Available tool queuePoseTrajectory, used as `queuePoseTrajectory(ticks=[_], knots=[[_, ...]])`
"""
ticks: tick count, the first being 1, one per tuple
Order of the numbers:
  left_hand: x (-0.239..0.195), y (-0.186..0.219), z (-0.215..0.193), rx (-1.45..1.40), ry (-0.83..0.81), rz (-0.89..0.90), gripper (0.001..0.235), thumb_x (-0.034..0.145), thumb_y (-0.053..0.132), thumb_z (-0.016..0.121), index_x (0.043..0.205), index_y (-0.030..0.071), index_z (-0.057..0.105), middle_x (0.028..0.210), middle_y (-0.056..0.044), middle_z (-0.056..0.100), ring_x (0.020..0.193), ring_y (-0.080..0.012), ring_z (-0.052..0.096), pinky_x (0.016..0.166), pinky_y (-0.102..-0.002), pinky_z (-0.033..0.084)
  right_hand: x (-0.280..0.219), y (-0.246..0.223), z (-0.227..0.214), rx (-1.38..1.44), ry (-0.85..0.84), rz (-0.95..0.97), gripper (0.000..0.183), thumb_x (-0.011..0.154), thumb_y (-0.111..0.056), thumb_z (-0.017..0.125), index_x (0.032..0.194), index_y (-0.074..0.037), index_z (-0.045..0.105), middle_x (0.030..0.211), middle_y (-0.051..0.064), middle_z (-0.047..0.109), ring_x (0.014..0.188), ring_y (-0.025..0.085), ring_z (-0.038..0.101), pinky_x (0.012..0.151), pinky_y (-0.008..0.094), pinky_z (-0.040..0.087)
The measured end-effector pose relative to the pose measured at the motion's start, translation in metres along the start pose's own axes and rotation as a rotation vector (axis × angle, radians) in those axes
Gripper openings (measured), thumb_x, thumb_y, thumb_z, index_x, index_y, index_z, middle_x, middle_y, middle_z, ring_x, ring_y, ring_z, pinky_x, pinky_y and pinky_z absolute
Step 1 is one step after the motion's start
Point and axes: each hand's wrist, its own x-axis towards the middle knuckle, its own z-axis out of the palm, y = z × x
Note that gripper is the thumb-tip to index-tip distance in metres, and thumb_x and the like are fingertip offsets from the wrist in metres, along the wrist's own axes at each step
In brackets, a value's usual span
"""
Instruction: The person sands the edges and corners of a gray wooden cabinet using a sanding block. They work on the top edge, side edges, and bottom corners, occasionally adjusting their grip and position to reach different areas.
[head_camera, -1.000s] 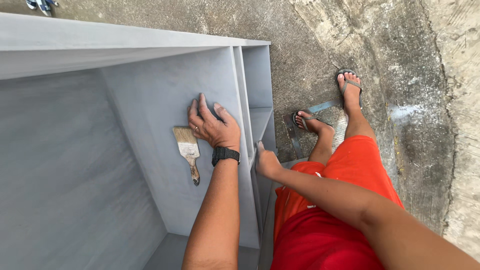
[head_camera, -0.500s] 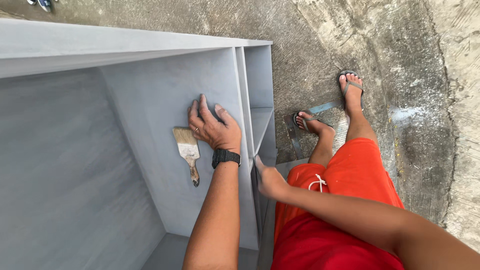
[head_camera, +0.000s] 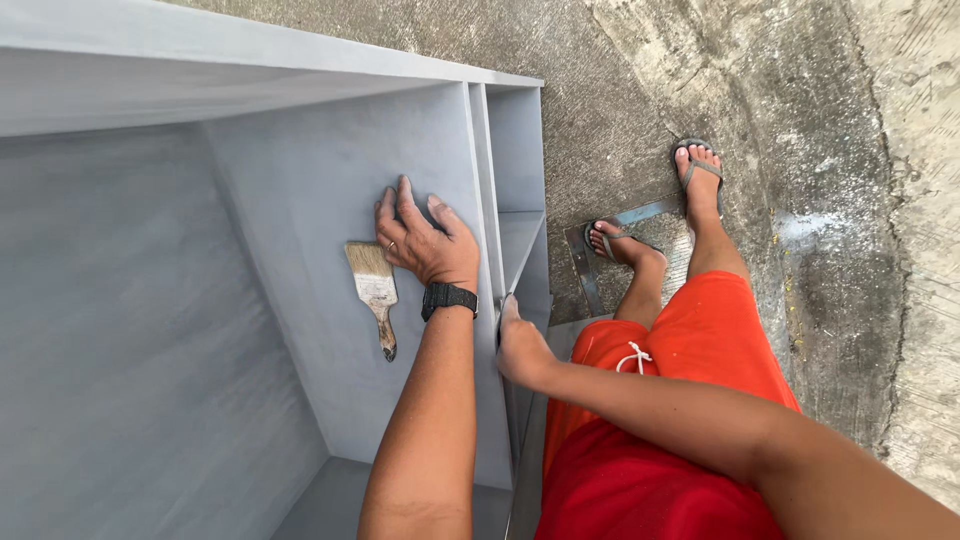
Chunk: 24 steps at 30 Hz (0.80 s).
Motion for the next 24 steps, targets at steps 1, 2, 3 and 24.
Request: queuePoseTrajectory(ticks=[1, 2, 3, 24], knots=[[-0.002, -0.001, 0.0, -0.005, 0.004, 0.001, 0.047, 0.104, 0.031, 0.064, 0.151, 0.023, 0.063, 0.146, -0.008, 0.057, 0.14, -0.0381, 0.056, 0.105, -0.057, 0.043, -0.016, -0.004, -0.003, -0.002, 0.006, -0.002, 0.089, 0.089, 0.002, 0.058, 0.164, 0.022, 0.015, 0.104, 0.038, 0.077, 0.103, 0.053, 0.079, 0.084, 0.06, 0.067], [-0.003, -0.002, 0.002, 0.01, 0.002, -0.002, 0.048, 0.104, 0.033, 0.063, 0.152, 0.025, 0.062, 0.147, -0.007, 0.056, 0.138, -0.0371, 0.057, 0.104, -0.056, 0.043, -0.03, -0.01, -0.006, -0.006, -0.048, -0.02, 0.088, 0.087, 0.006, 0.058, 0.163, 0.023, 0.017, 0.113, 0.042, 0.073, 0.105, 0.052, 0.078, 0.085, 0.058, 0.068], [-0.003, -0.004, 0.005, 0.025, 0.0, -0.005, 0.049, 0.104, 0.035, 0.062, 0.153, 0.027, 0.062, 0.147, -0.005, 0.056, 0.137, -0.036, 0.057, 0.104, -0.056, 0.042, -0.043, -0.015, -0.009, -0.01, -0.101, -0.038, 0.088, 0.086, 0.01, 0.058, 0.163, 0.024, 0.019, 0.123, 0.046, 0.07, 0.108, 0.052, 0.078, 0.087, 0.057, 0.069], [-0.004, -0.006, 0.011, 0.018, 0.007, -0.026, 0.05, 0.103, 0.034, 0.064, 0.152, 0.028, 0.062, 0.148, -0.004, 0.056, 0.143, -0.0322, 0.055, 0.11, -0.054, 0.04, -0.026, -0.012, -0.007, -0.226, -0.1, -0.096, 0.079, 0.087, 0.006, 0.061, 0.156, 0.028, 0.03, 0.118, 0.043, 0.073, 0.102, 0.05, 0.08, 0.081, 0.055, 0.069]])
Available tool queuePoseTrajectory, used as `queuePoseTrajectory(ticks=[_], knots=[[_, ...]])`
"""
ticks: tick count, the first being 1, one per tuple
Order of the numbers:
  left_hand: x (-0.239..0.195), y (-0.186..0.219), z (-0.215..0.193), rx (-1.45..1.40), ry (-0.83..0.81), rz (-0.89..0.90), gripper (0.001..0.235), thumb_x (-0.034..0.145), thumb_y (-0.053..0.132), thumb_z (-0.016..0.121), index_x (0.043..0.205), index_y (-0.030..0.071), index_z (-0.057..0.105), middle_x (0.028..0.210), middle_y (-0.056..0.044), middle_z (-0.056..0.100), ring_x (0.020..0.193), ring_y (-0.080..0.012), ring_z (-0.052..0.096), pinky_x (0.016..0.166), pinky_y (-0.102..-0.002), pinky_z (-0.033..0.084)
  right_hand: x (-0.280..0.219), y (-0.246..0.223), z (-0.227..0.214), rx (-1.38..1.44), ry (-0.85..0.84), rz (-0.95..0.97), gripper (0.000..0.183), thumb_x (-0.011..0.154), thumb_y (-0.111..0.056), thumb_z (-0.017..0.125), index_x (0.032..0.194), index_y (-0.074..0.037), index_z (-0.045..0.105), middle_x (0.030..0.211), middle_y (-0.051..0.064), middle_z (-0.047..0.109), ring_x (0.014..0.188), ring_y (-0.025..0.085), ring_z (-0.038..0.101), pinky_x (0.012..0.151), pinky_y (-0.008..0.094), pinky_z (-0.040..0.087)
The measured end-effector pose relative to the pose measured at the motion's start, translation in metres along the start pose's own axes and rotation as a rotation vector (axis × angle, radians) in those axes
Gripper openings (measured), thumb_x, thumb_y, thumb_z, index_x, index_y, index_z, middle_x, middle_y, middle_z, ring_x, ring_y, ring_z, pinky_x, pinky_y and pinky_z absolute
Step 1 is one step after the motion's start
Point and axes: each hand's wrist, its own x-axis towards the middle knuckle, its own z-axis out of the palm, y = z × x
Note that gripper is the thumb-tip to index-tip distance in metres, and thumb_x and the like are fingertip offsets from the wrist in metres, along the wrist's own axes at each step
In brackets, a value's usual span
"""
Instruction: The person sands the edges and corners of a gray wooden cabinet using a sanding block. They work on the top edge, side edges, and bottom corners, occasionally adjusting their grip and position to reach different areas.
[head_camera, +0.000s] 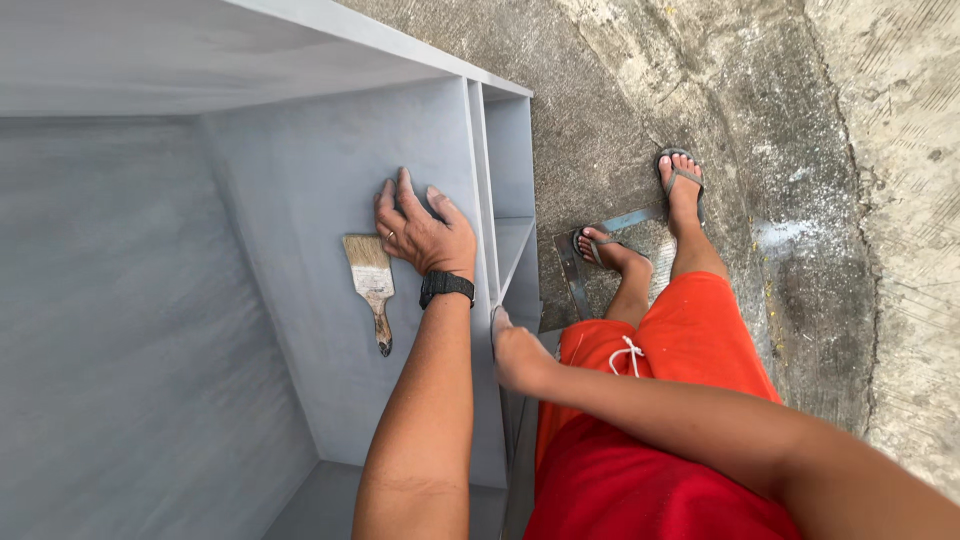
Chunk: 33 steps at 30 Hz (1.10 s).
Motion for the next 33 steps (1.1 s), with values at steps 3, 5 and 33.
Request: queuePoseTrajectory(ticks=[3, 5, 33], knots=[[-0.001, -0.001, 0.001, 0.001, 0.017, 0.003, 0.048, 0.103, 0.035, 0.064, 0.151, 0.029, 0.063, 0.147, -0.003, 0.056, 0.141, -0.0303, 0.056, 0.109, -0.052, 0.04, 0.006, -0.001, 0.001, 0.116, -0.016, 0.084, 0.074, 0.092, 0.008, 0.058, 0.157, 0.029, 0.03, 0.128, 0.047, 0.068, 0.112, 0.052, 0.077, 0.09, 0.055, 0.068], [0.006, 0.005, 0.0, -0.005, 0.022, 0.006, 0.048, 0.103, 0.035, 0.064, 0.151, 0.028, 0.063, 0.147, -0.003, 0.056, 0.139, -0.0315, 0.057, 0.108, -0.053, 0.041, -0.014, -0.007, -0.006, 0.09, -0.03, 0.039, 0.078, 0.089, 0.008, 0.059, 0.158, 0.027, 0.028, 0.134, 0.046, 0.065, 0.111, 0.051, 0.077, 0.088, 0.055, 0.068], [0.001, 0.003, -0.004, -0.009, 0.006, -0.009, 0.049, 0.102, 0.036, 0.065, 0.15, 0.029, 0.063, 0.148, -0.003, 0.056, 0.136, -0.0346, 0.057, 0.108, -0.055, 0.042, -0.051, -0.044, -0.06, 0.007, -0.038, 0.005, 0.056, 0.091, 0.008, 0.065, 0.145, 0.02, 0.056, 0.132, 0.043, 0.069, 0.118, 0.049, 0.076, 0.096, 0.053, 0.067]])
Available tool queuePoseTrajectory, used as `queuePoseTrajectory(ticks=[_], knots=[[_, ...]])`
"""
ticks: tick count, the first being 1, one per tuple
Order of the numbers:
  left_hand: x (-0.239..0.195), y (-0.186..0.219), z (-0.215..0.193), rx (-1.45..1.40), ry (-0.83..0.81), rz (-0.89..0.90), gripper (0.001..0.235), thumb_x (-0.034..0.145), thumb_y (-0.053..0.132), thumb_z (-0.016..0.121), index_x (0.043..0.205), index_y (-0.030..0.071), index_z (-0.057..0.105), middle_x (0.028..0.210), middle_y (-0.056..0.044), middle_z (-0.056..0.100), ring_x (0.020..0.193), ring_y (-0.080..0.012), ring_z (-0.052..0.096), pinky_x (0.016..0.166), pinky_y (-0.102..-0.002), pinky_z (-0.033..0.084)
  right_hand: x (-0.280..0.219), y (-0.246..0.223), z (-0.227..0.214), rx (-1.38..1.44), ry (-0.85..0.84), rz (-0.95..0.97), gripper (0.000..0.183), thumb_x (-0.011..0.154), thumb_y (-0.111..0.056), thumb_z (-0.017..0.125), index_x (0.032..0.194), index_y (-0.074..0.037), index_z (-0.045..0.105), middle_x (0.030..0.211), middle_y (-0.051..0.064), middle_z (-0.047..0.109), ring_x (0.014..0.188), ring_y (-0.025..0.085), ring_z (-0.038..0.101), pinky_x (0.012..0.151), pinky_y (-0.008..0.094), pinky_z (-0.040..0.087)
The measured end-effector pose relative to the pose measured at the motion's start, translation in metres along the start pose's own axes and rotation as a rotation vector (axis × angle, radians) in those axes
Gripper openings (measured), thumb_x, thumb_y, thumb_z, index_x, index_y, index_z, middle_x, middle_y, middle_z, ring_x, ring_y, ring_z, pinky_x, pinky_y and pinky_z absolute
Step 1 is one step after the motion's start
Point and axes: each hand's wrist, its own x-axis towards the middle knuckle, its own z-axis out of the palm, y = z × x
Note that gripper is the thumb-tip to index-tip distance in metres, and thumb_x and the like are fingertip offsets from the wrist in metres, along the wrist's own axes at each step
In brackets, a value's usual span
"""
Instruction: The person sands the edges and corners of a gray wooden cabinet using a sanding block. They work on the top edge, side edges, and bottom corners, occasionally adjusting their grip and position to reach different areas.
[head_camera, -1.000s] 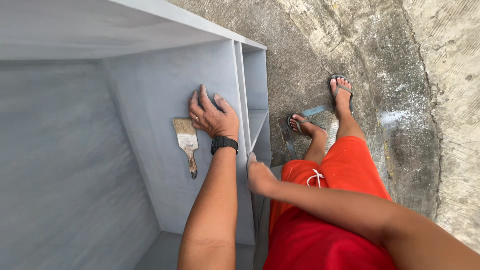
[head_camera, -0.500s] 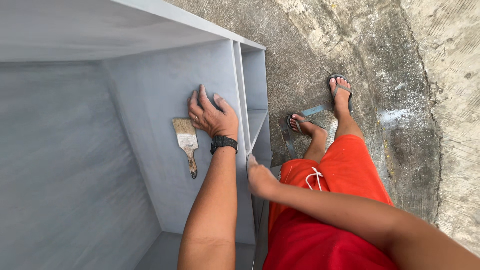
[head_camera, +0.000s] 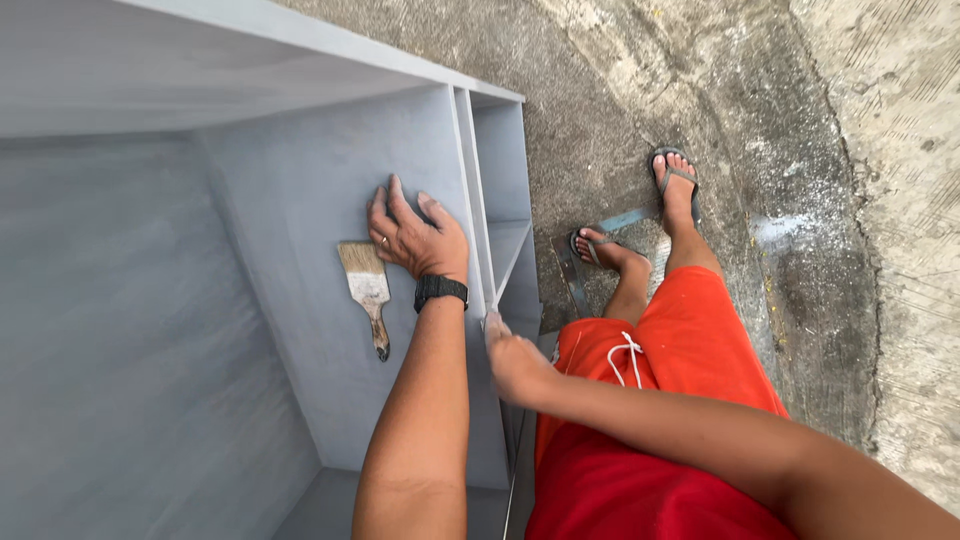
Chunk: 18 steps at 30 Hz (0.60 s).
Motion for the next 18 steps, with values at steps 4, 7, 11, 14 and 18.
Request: queuePoseTrajectory(ticks=[4, 7, 11, 14, 18], knots=[[0.003, 0.003, 0.002, -0.01, 0.002, -0.001, 0.049, 0.103, 0.035, 0.064, 0.151, 0.028, 0.063, 0.148, -0.004, 0.057, 0.135, -0.0361, 0.057, 0.107, -0.056, 0.042, 0.034, 0.017, 0.019, -0.019, 0.021, 0.015, 0.073, 0.087, 0.008, 0.069, 0.151, 0.029, 0.041, 0.149, 0.05, 0.052, 0.135, 0.051, 0.065, 0.106, 0.056, 0.061], [-0.001, 0.001, -0.003, 0.005, -0.022, -0.006, 0.048, 0.102, 0.033, 0.065, 0.15, 0.027, 0.064, 0.147, -0.005, 0.057, 0.135, -0.0364, 0.057, 0.106, -0.056, 0.043, 0.012, 0.015, 0.021, 0.039, -0.014, -0.021, 0.083, 0.084, 0.011, 0.066, 0.158, 0.025, 0.032, 0.155, 0.047, 0.047, 0.125, 0.049, 0.071, 0.101, 0.055, 0.064], [-0.001, 0.002, -0.003, 0.002, -0.006, -0.008, 0.049, 0.102, 0.035, 0.065, 0.151, 0.029, 0.063, 0.147, -0.003, 0.056, 0.136, -0.034, 0.057, 0.107, -0.055, 0.042, 0.02, 0.011, 0.012, 0.022, 0.03, -0.009, 0.06, 0.087, 0.011, 0.066, 0.143, 0.026, 0.051, 0.134, 0.046, 0.062, 0.112, 0.051, 0.077, 0.088, 0.054, 0.068], [0.007, 0.007, 0.002, -0.01, -0.005, -0.007, 0.048, 0.103, 0.035, 0.065, 0.151, 0.029, 0.063, 0.148, -0.003, 0.057, 0.136, -0.0348, 0.057, 0.108, -0.055, 0.042, 0.015, 0.005, 0.0, -0.075, 0.066, -0.061, 0.032, 0.086, 0.003, 0.071, 0.114, 0.017, 0.07, 0.099, 0.035, 0.077, 0.088, 0.043, 0.081, 0.067, 0.048, 0.067], [0.0, 0.001, 0.0, -0.001, -0.012, -0.005, 0.048, 0.103, 0.034, 0.065, 0.151, 0.029, 0.062, 0.148, -0.003, 0.056, 0.137, -0.0352, 0.056, 0.107, -0.055, 0.042, 0.035, 0.029, 0.034, 0.046, 0.094, -0.054, 0.082, 0.081, 0.009, 0.059, 0.157, 0.026, 0.034, 0.151, 0.046, 0.053, 0.114, 0.053, 0.075, 0.091, 0.059, 0.065]])
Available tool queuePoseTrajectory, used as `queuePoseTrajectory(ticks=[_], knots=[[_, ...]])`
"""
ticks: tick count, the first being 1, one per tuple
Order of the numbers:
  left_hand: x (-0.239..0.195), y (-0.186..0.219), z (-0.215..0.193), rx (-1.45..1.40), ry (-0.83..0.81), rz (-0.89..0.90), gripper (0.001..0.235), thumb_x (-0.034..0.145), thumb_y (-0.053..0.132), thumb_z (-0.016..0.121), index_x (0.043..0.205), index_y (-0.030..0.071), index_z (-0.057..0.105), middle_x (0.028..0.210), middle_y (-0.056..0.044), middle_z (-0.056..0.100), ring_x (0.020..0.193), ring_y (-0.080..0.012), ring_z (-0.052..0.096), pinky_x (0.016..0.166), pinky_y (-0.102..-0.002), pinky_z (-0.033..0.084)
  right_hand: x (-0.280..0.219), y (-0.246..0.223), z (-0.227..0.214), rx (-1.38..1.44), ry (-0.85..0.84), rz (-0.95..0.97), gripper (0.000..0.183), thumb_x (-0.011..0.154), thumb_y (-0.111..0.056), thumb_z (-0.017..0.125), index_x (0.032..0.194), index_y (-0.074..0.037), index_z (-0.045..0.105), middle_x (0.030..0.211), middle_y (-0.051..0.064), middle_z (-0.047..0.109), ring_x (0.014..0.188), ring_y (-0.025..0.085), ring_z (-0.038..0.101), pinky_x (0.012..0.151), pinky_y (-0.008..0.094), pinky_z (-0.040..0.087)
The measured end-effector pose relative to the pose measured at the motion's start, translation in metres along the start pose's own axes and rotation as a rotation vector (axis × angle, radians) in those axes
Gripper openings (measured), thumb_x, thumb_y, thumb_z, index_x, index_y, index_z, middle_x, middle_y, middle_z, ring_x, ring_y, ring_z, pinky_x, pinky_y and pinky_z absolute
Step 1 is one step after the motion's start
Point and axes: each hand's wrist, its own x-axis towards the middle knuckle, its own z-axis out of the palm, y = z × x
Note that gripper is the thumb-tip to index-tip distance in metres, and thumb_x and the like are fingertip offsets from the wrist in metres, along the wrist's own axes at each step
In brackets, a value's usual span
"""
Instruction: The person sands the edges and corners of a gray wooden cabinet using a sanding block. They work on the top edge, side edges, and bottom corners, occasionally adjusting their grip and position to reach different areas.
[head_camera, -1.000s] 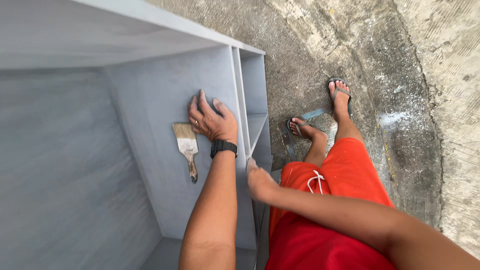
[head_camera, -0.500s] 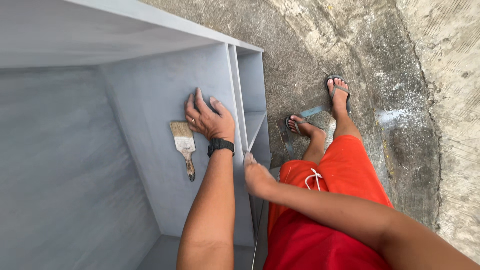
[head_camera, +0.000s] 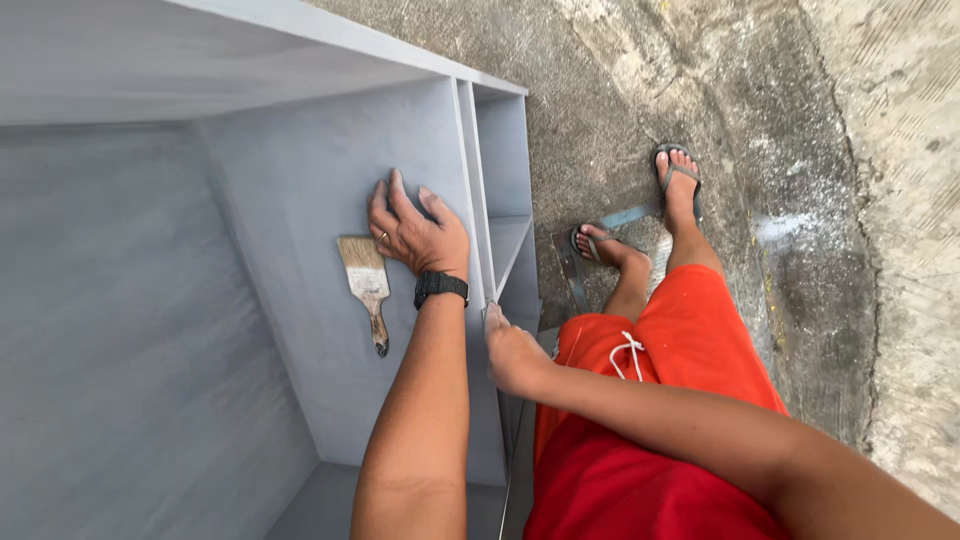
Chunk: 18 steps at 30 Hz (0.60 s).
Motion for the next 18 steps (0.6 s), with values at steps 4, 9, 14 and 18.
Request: queuePoseTrajectory(ticks=[4, 9, 14, 18], knots=[[-0.001, -0.002, 0.001, 0.001, -0.01, -0.007, 0.05, 0.102, 0.034, 0.065, 0.152, 0.029, 0.062, 0.148, -0.004, 0.056, 0.136, -0.0355, 0.057, 0.107, -0.056, 0.042, -0.022, -0.01, -0.006, 0.02, -0.031, -0.005, 0.081, 0.082, 0.012, 0.057, 0.158, 0.025, 0.032, 0.154, 0.046, 0.05, 0.115, 0.054, 0.075, 0.094, 0.06, 0.065], [0.0, -0.003, 0.001, 0.012, -0.003, 0.001, 0.049, 0.102, 0.035, 0.066, 0.151, 0.03, 0.062, 0.148, -0.003, 0.056, 0.137, -0.0345, 0.057, 0.108, -0.054, 0.043, -0.007, 0.0, 0.01, 0.068, -0.028, 0.018, 0.085, 0.083, 0.009, 0.057, 0.16, 0.026, 0.025, 0.156, 0.044, 0.05, 0.112, 0.055, 0.075, 0.093, 0.063, 0.063], [-0.001, -0.005, 0.002, 0.018, -0.012, -0.006, 0.049, 0.103, 0.036, 0.065, 0.151, 0.031, 0.061, 0.148, -0.002, 0.055, 0.138, -0.0337, 0.056, 0.108, -0.053, 0.042, -0.019, -0.017, -0.027, 0.045, -0.024, -0.004, 0.082, 0.083, 0.011, 0.06, 0.159, 0.025, 0.031, 0.144, 0.047, 0.059, 0.107, 0.055, 0.077, 0.088, 0.059, 0.066], [0.0, -0.002, 0.0, 0.004, 0.0, 0.005, 0.048, 0.104, 0.036, 0.064, 0.151, 0.029, 0.062, 0.147, -0.004, 0.056, 0.136, -0.0361, 0.056, 0.107, -0.055, 0.042, -0.017, -0.013, -0.022, 0.048, 0.015, -0.005, 0.083, 0.083, 0.012, 0.058, 0.16, 0.024, 0.03, 0.14, 0.046, 0.062, 0.106, 0.052, 0.079, 0.087, 0.058, 0.067]])
